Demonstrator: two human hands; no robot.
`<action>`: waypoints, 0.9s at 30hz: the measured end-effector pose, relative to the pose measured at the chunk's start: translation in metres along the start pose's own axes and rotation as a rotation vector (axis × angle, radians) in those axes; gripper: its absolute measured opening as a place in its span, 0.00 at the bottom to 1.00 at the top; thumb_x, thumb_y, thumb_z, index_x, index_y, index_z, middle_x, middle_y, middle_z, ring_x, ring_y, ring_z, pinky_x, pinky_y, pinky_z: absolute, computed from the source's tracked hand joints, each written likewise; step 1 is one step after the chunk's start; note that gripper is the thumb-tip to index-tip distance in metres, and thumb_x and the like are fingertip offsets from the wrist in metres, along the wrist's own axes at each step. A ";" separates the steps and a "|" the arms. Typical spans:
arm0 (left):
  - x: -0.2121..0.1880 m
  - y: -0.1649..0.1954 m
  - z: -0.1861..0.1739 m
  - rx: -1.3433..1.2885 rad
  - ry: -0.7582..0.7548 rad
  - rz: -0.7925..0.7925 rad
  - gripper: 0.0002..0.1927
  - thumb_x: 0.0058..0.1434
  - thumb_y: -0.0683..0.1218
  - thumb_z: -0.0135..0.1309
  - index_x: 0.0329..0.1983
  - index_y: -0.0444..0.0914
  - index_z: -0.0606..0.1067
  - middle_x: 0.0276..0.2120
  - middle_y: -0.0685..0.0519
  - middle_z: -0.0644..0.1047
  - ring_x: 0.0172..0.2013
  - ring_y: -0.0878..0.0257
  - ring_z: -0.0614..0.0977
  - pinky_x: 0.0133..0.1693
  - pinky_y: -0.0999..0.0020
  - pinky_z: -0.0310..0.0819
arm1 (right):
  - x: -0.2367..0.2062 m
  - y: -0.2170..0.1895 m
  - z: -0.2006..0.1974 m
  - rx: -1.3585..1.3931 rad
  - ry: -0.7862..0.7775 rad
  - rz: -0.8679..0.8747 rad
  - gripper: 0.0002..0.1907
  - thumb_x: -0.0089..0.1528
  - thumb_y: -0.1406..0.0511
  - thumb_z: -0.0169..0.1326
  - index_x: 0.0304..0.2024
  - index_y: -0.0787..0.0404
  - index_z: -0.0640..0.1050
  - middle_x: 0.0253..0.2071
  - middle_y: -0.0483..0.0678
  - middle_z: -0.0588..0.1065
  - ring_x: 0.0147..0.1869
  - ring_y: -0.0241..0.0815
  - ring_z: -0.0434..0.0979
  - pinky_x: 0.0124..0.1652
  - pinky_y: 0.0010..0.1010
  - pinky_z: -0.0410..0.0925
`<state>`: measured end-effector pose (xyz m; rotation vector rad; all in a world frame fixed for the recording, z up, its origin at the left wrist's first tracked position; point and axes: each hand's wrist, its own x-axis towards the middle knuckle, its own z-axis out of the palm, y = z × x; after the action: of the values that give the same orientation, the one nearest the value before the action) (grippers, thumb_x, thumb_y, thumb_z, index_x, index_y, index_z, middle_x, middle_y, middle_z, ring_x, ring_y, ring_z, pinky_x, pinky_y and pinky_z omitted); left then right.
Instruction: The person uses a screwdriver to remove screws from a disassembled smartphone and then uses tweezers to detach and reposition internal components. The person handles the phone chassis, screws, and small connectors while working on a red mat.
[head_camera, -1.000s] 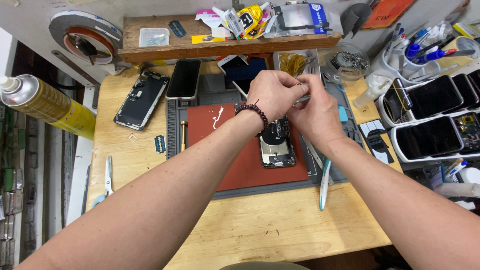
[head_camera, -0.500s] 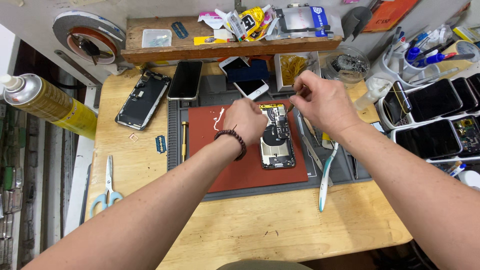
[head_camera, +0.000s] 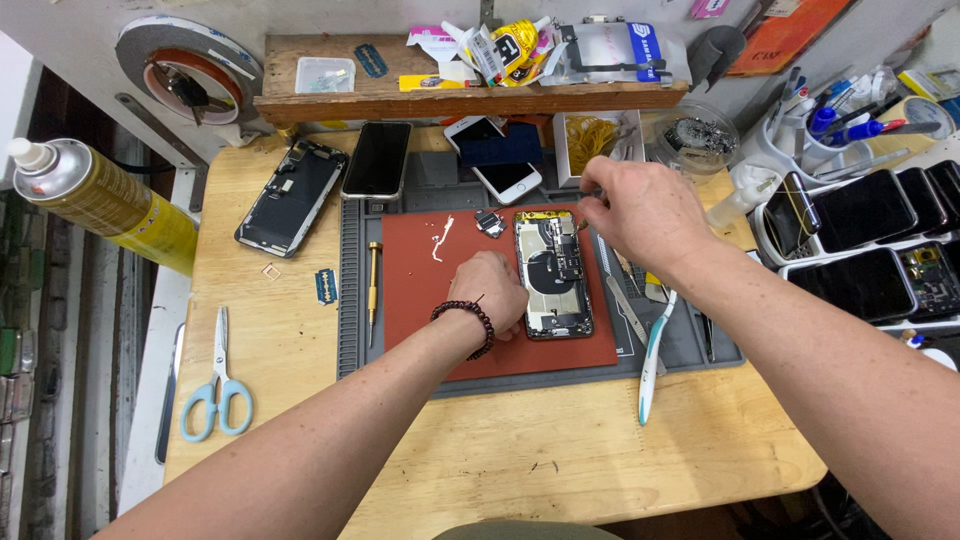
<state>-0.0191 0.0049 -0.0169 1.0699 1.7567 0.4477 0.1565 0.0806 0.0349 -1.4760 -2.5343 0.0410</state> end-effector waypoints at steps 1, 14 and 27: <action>0.000 -0.001 0.000 0.003 0.001 0.004 0.02 0.60 0.38 0.53 0.33 0.34 0.76 0.26 0.45 0.83 0.24 0.57 0.87 0.26 0.65 0.84 | -0.001 -0.001 0.000 0.019 0.000 0.031 0.10 0.60 0.60 0.61 0.40 0.58 0.80 0.34 0.53 0.81 0.40 0.57 0.82 0.42 0.48 0.72; 0.015 -0.005 0.004 0.123 0.228 0.241 0.06 0.54 0.44 0.59 0.33 0.38 0.80 0.32 0.44 0.83 0.37 0.50 0.85 0.41 0.55 0.80 | -0.016 0.011 0.021 0.258 0.083 0.163 0.08 0.57 0.66 0.61 0.37 0.62 0.79 0.36 0.54 0.81 0.41 0.56 0.82 0.42 0.43 0.73; 0.084 0.050 0.014 0.332 0.207 0.345 0.11 0.51 0.47 0.66 0.38 0.42 0.83 0.41 0.44 0.83 0.44 0.49 0.85 0.47 0.55 0.80 | -0.021 0.013 0.024 0.397 0.093 0.267 0.09 0.55 0.66 0.64 0.37 0.62 0.79 0.35 0.52 0.81 0.40 0.50 0.83 0.42 0.38 0.73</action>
<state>0.0064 0.0987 -0.0339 1.6264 1.8736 0.5016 0.1732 0.0712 0.0065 -1.5884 -2.0843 0.4740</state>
